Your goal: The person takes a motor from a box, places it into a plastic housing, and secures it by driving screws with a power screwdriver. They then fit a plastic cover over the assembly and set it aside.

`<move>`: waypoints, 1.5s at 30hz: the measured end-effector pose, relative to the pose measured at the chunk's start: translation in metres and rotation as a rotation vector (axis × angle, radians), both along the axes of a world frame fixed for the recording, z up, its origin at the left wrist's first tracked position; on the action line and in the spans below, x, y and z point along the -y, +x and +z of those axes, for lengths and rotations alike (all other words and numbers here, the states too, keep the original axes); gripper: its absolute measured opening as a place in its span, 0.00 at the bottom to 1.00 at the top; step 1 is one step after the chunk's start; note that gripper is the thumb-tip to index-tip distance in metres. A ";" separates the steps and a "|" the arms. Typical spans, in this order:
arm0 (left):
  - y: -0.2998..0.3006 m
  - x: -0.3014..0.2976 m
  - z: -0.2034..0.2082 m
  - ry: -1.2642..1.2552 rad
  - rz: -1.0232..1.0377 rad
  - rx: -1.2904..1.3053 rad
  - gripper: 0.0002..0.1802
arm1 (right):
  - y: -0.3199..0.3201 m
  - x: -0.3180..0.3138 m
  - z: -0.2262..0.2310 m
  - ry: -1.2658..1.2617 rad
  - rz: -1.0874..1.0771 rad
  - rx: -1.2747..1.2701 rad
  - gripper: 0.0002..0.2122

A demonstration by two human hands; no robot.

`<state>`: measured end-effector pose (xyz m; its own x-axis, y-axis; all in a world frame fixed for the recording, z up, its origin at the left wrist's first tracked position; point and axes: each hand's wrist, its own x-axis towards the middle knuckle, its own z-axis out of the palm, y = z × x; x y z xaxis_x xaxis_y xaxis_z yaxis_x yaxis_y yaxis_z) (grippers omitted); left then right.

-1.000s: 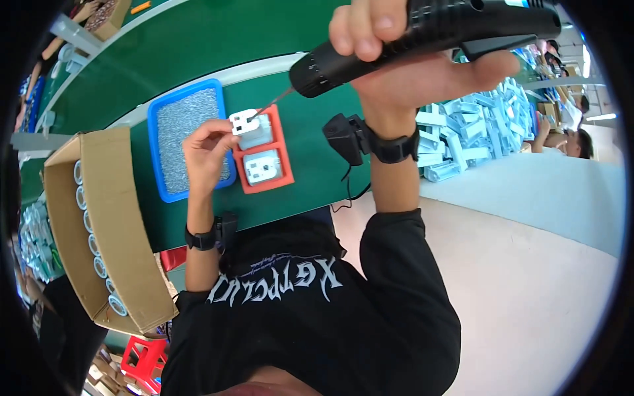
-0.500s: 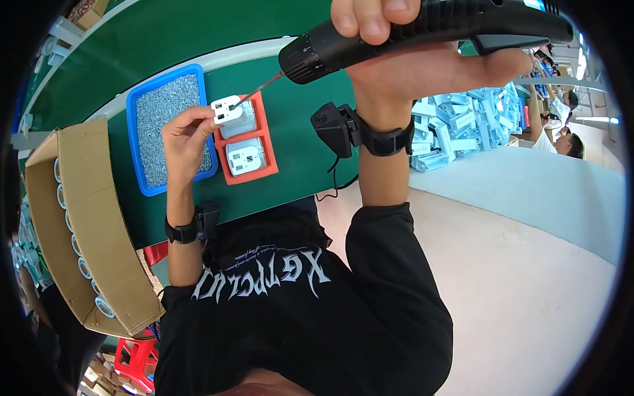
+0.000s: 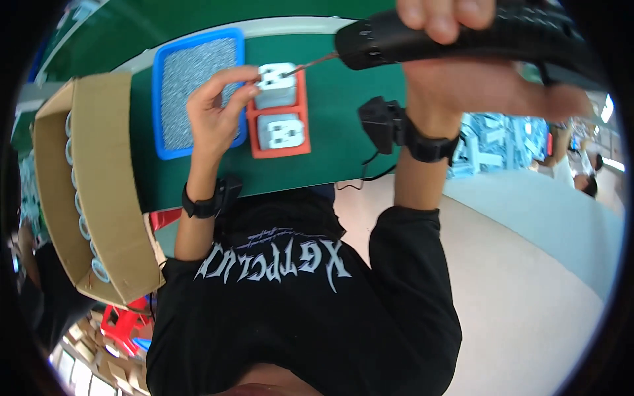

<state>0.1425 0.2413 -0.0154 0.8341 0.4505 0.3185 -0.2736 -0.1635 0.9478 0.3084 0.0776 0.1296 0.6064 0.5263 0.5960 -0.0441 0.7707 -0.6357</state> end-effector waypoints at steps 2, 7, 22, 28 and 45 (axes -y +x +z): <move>0.008 0.000 0.006 -0.003 -0.054 0.014 0.09 | 0.002 0.003 0.006 -0.052 0.038 0.067 0.34; -0.001 -0.009 -0.003 0.479 -0.050 -0.242 0.10 | -0.003 0.011 0.025 -0.188 0.126 0.238 0.38; -0.078 0.063 -0.032 0.392 -0.313 -0.634 0.06 | -0.072 0.060 0.019 -0.555 0.061 0.285 0.39; -0.105 0.088 -0.035 0.242 -0.337 -0.658 0.08 | -0.094 0.079 0.003 -0.587 0.054 0.053 0.37; -0.046 0.079 -0.016 -0.091 -0.254 -0.412 0.06 | -0.058 0.046 0.001 -0.468 0.107 0.189 0.39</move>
<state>0.0968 0.1626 -0.0313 0.9695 0.2269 -0.0922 0.1065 -0.0518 0.9930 0.2500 0.0313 0.1303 0.4391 0.8160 0.3758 0.0421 0.3992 -0.9159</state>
